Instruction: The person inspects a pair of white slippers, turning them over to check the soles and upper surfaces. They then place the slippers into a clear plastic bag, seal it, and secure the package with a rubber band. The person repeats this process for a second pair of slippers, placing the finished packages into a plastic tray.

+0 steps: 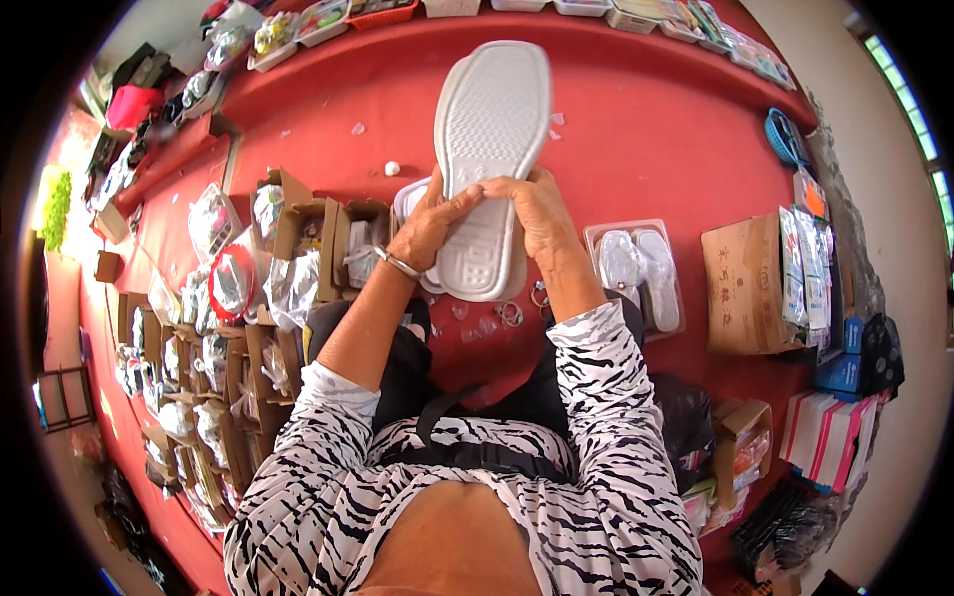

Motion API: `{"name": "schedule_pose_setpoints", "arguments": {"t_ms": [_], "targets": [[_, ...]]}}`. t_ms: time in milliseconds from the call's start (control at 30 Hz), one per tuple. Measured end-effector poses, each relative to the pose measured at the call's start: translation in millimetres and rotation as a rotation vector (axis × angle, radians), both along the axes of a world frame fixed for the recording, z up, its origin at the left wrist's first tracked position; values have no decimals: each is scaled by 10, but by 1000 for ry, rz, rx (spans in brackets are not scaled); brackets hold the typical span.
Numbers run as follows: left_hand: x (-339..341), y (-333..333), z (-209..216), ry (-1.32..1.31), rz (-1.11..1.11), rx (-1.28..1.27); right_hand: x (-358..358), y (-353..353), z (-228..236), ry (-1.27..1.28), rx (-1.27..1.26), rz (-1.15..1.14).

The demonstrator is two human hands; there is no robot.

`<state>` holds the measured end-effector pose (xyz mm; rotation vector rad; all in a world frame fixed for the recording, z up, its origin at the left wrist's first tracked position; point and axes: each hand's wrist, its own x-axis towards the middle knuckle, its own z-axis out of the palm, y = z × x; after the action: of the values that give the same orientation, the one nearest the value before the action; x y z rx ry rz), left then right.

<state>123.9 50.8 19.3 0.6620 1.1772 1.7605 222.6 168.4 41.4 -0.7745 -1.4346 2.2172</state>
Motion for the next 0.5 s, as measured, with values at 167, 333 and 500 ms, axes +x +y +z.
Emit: {"name": "schedule_pose_setpoints", "arguments": {"t_ms": [167,333,500], "targets": [[52,89,-80,-110,60,17,-54,-69,29,62,-89,-78],[72,116,-145,-75,49,66,-42,-94,48,96,-29,-104],[5,112,-59,202,54,-117,-57,4,-81,72,432,-183]]}}
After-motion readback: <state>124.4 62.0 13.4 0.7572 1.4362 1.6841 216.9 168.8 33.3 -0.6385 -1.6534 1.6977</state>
